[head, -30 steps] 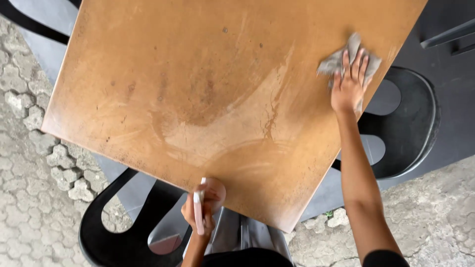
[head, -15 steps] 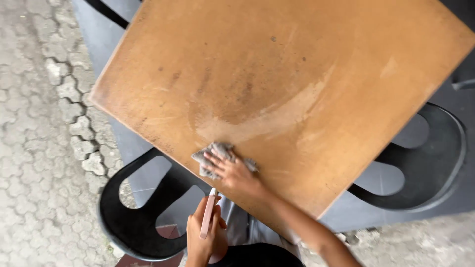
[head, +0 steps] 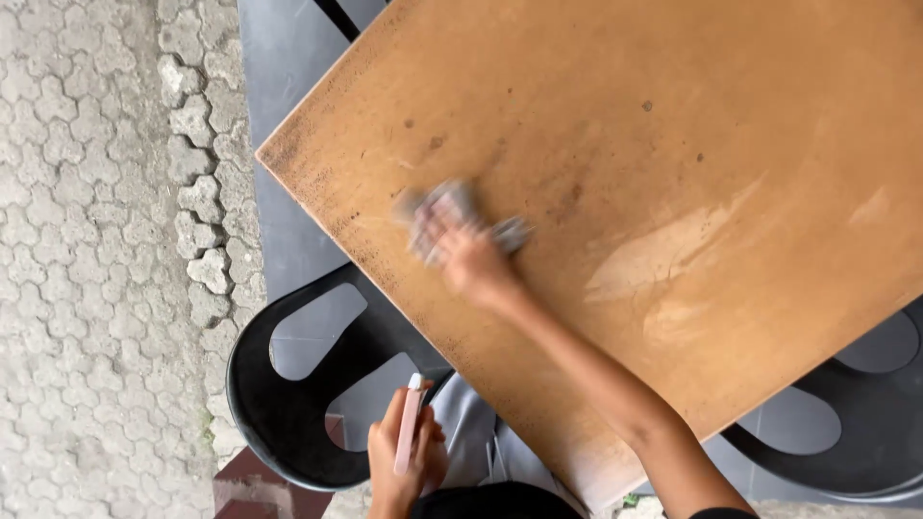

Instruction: Cleaning multiple tables using a spray bottle and a cloth.

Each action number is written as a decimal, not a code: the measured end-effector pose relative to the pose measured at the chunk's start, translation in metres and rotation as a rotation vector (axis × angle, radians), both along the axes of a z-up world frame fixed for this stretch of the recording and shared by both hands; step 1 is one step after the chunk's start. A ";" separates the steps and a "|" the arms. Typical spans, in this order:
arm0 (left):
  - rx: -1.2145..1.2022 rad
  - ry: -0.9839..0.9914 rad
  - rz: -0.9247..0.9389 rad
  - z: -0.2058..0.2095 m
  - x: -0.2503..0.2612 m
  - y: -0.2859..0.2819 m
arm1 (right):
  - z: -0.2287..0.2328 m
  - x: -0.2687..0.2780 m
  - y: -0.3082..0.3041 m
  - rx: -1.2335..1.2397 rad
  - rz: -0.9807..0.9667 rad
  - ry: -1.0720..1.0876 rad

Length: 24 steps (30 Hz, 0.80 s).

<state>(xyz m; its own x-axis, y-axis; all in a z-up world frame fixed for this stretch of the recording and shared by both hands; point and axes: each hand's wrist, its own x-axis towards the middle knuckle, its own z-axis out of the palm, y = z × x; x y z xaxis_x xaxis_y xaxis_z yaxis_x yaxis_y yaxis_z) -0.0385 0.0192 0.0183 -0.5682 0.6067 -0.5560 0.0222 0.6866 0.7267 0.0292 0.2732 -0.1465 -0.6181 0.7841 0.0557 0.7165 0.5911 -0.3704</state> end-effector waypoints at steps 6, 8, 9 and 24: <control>0.103 -0.087 -0.129 0.003 0.005 0.020 | 0.094 0.049 0.051 -0.647 0.403 -0.245; 0.088 -0.089 -0.130 0.002 0.006 0.020 | 0.162 0.087 0.103 -0.837 -0.451 0.820; 0.085 -0.091 -0.136 0.001 0.005 0.016 | 0.110 0.107 0.122 -0.837 -0.458 0.821; -0.011 -0.007 -0.351 -0.028 0.018 0.040 | 0.046 0.305 0.071 -0.424 -0.414 -0.153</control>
<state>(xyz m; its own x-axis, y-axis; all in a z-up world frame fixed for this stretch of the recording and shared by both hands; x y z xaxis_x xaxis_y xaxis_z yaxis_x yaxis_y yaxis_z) -0.0207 0.0594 -0.0102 -0.3218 0.7585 -0.5666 0.2532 0.6456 0.7205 0.3343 0.3442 -0.1006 -0.2335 0.8953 -0.3795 0.9190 0.0757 -0.3870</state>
